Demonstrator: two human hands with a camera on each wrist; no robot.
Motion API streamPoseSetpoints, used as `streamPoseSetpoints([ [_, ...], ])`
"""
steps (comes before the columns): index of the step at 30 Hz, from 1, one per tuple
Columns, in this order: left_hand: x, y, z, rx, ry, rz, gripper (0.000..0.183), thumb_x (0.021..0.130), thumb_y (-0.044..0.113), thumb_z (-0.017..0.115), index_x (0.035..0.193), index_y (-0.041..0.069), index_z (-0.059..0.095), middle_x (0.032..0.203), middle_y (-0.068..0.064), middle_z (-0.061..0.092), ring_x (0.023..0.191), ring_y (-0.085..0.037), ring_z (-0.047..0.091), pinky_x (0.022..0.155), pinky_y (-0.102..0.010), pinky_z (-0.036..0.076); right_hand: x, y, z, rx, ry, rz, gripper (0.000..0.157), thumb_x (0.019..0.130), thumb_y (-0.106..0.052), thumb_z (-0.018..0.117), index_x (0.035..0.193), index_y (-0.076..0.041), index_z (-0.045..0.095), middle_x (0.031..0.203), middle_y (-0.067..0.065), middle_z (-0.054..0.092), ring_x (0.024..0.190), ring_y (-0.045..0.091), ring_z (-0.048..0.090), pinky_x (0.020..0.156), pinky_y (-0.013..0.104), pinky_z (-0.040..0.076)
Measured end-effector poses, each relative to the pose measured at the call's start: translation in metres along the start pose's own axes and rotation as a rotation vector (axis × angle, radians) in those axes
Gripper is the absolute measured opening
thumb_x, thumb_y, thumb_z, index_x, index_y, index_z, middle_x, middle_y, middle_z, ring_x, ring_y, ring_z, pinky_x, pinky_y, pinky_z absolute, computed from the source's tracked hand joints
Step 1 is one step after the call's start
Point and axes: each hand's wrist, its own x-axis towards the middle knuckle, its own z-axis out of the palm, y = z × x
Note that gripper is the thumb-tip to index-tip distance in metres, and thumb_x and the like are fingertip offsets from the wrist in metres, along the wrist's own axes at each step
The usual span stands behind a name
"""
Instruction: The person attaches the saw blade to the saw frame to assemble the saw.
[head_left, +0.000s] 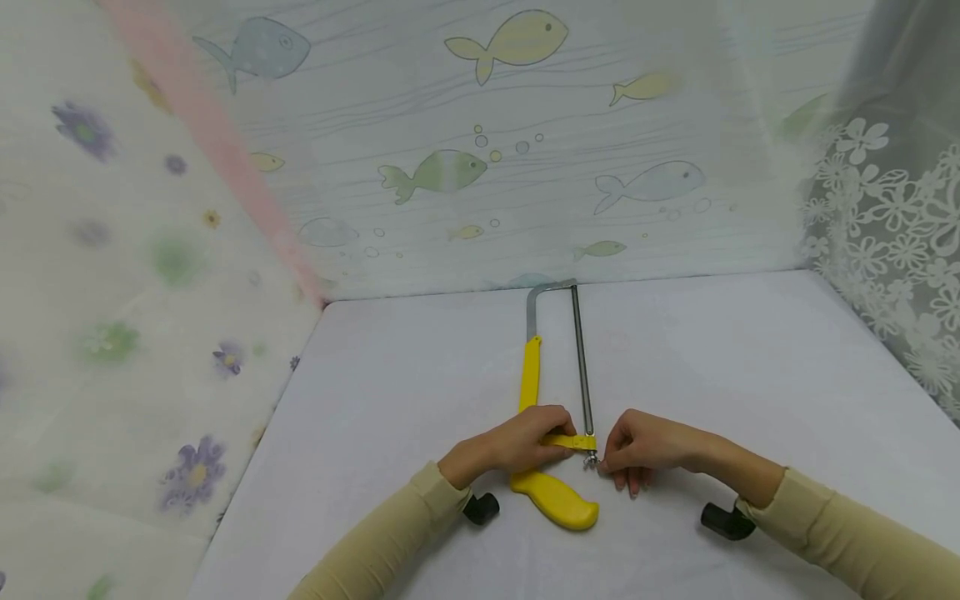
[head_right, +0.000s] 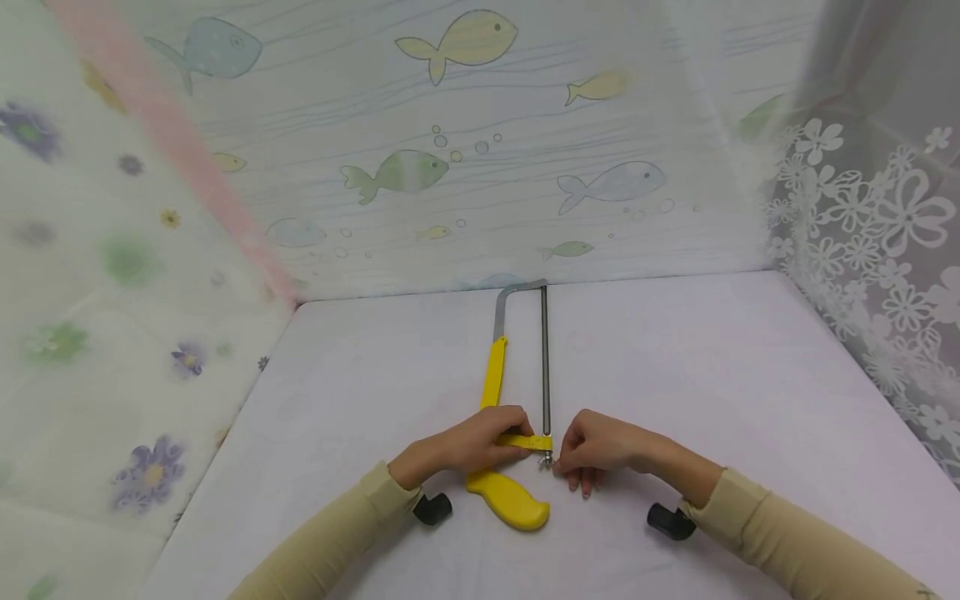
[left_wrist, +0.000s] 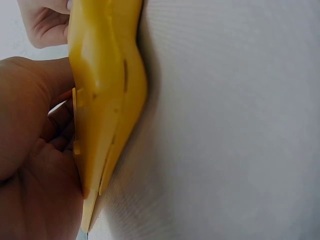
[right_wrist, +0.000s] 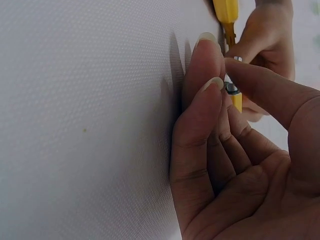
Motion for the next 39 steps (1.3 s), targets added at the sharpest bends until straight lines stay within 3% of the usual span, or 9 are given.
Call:
streamPoseSetpoints([
  [10,-0.001,0.0016,-0.0013,-0.006,0.001,0.001,0.015,0.091,0.024,0.062,0.104,0.018,0.056,0.097,0.012,0.054,0.086,-0.001,0.049,0.079,-0.012,0.041,0.0017,0.0009,0.0003,0.02,-0.016,-0.025,0.019,0.086,-0.019,0.068,0.08,-0.002,0.068,0.065,0.014,0.064,0.053,0.02,0.062,0.046,0.025,0.046],
  [22,-0.0013,0.0017,-0.0006,-0.017,-0.005,-0.003,0.014,0.092,0.024,0.061,0.104,0.019,0.054,0.097,0.012,0.054,0.086,-0.001,0.049,0.08,-0.012,0.041,0.0079,-0.0039,0.0058,0.026,-0.016,-0.01,0.034,0.089,-0.031,0.064,0.072,-0.001,0.069,0.064,0.015,0.065,0.051,0.025,0.063,0.044,0.025,0.044],
  [39,-0.0014,0.001,-0.0007,-0.011,0.0,0.006,0.014,0.092,0.025,0.061,0.103,0.019,0.055,0.097,0.012,0.053,0.087,-0.002,0.049,0.081,-0.012,0.04,0.0031,-0.0039,0.0046,0.018,-0.009,0.006,0.035,0.089,-0.031,0.063,0.073,-0.001,0.069,0.063,0.014,0.065,0.049,0.02,0.062,0.043,0.024,0.044],
])
